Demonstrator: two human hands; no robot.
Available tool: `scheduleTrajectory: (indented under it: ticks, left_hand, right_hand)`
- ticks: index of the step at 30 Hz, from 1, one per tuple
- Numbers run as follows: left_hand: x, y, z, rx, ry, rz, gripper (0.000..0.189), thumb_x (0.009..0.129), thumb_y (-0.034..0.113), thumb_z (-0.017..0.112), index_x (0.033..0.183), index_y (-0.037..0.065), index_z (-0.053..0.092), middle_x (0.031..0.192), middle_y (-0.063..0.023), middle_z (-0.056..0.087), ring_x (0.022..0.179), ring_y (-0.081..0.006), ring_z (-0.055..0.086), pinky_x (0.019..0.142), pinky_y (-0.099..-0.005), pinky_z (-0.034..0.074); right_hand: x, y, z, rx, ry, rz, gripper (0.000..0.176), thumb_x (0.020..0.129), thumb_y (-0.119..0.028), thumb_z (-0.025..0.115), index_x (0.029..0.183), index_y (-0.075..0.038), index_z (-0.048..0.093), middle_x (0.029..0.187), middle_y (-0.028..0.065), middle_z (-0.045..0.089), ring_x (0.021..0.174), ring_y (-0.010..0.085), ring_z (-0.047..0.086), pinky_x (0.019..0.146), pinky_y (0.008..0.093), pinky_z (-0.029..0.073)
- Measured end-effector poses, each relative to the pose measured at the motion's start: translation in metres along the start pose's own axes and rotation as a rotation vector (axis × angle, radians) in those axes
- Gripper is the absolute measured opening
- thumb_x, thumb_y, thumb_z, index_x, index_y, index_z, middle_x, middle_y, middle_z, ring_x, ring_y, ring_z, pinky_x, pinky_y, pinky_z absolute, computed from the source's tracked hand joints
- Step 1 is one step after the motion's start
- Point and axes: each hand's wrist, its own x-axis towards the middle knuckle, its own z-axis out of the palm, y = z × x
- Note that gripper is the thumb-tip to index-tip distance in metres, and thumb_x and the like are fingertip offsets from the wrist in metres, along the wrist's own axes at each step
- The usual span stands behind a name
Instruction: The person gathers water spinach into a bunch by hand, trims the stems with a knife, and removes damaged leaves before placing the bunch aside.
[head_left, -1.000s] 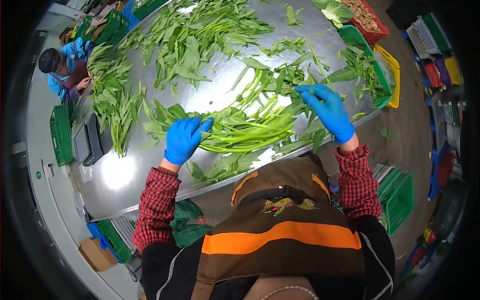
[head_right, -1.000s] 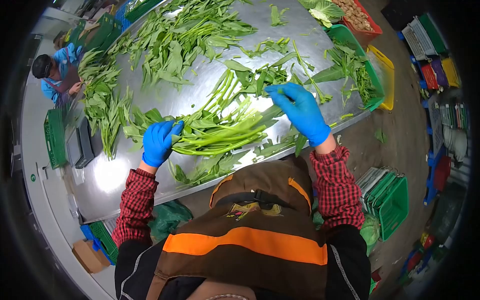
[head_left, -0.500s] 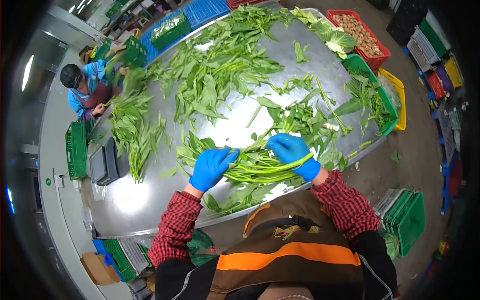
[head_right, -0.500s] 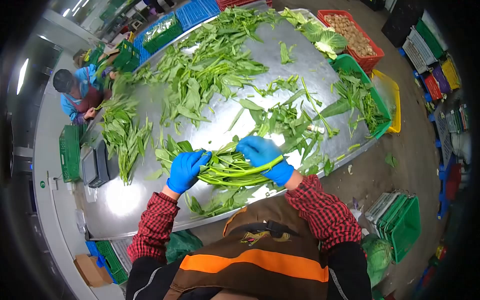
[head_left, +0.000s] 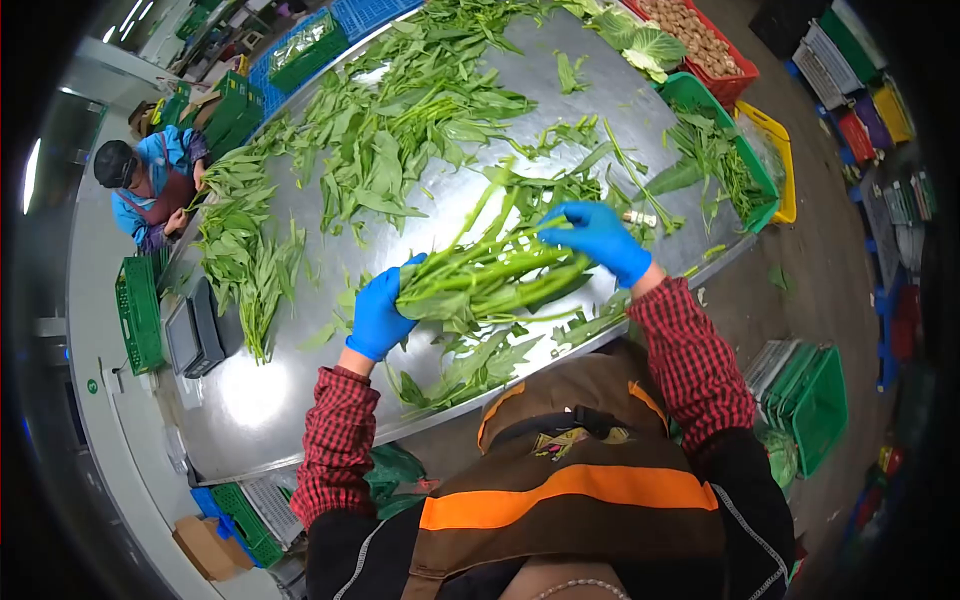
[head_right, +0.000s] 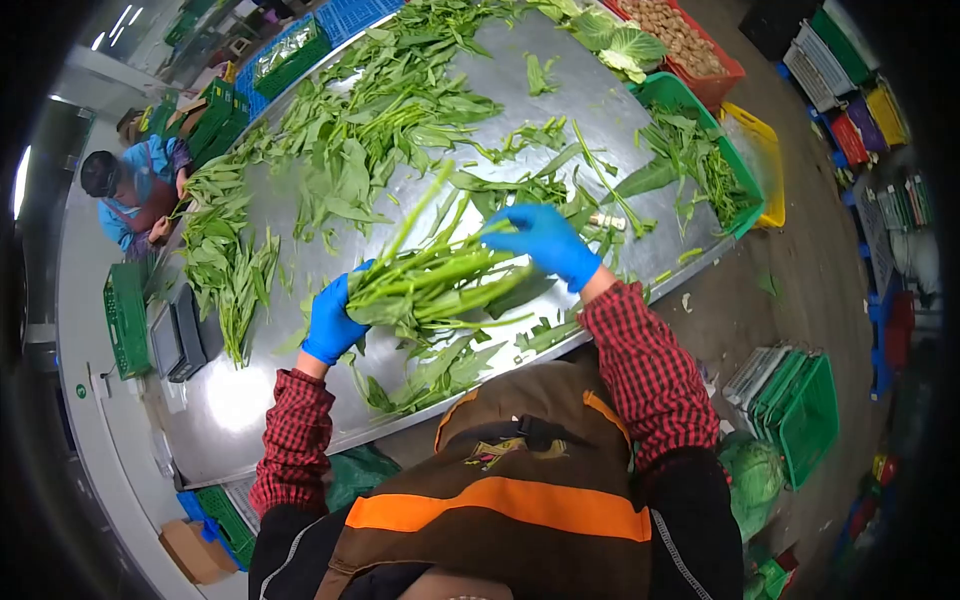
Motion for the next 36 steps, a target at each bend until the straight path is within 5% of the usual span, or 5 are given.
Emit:
scheduleTrajectory:
  ticks: [6, 9, 21, 26, 36]
  left_hand:
    - [-0.02, -0.001, -0.007, -0.388, -0.216, -0.364, 0.064, 0.064, 0.007, 0.078, 0.123, 0.003, 0.055, 0.112, -0.0096, 0.066, 0.097, -0.0138, 0.062, 0.089, -0.0318, 0.049]
    - [-0.026, -0.002, -0.003, -0.491, -0.179, -0.451, 0.066, 0.063, 0.009, 0.08, 0.124, 0.002, 0.054, 0.111, -0.0098, 0.066, 0.098, -0.0166, 0.063, 0.09, -0.0328, 0.049]
    - [-0.029, 0.01, 0.005, -0.729, -0.189, -0.599, 0.069, 0.066, 0.012, 0.083, 0.126, 0.0, 0.05, 0.116, -0.0077, 0.061, 0.104, -0.016, 0.058, 0.094, -0.0318, 0.046]
    - [-0.027, 0.022, 0.007, -0.782, -0.241, -0.593, 0.069, 0.067, 0.011, 0.083, 0.126, 0.0, 0.05, 0.116, -0.0075, 0.061, 0.104, -0.0155, 0.058, 0.094, -0.0321, 0.046]
    - [-0.034, 0.031, 0.01, -0.931, -0.345, -0.57, 0.07, 0.07, 0.017, 0.082, 0.13, 0.002, 0.05, 0.12, -0.0077, 0.061, 0.109, -0.0142, 0.054, 0.097, -0.0316, 0.042]
  right_hand:
    - [0.006, 0.036, -0.067, 0.228, 0.324, 0.169, 0.031, 0.081, -0.022, 0.07, 0.104, -0.001, 0.066, 0.092, 0.002, 0.067, 0.083, 0.0106, 0.062, 0.077, 0.0235, 0.05]
    - [-0.004, 0.054, -0.071, -0.663, 0.427, -0.198, 0.039, 0.079, -0.021, 0.073, 0.111, 0.0, 0.063, 0.107, 0.0079, 0.064, 0.093, 0.015, 0.061, 0.086, 0.029, 0.047]
    - [-0.004, -0.016, 0.003, -0.219, 0.187, -0.199, 0.017, 0.082, -0.013, 0.068, 0.096, -0.003, 0.068, 0.092, 0.0064, 0.063, 0.083, 0.0183, 0.061, 0.074, 0.0296, 0.048]
    - [0.01, -0.04, 0.04, -0.838, 0.143, -0.697, 0.027, 0.08, -0.03, 0.068, 0.082, -0.003, 0.066, 0.088, 0.0132, 0.064, 0.081, 0.0335, 0.061, 0.07, 0.0418, 0.047]
    - [0.015, 0.006, 0.066, -0.159, -0.132, -0.186, 0.023, 0.088, -0.014, 0.063, 0.107, -0.001, 0.063, 0.091, 0.0058, 0.066, 0.081, 0.0132, 0.062, 0.07, 0.0296, 0.05]
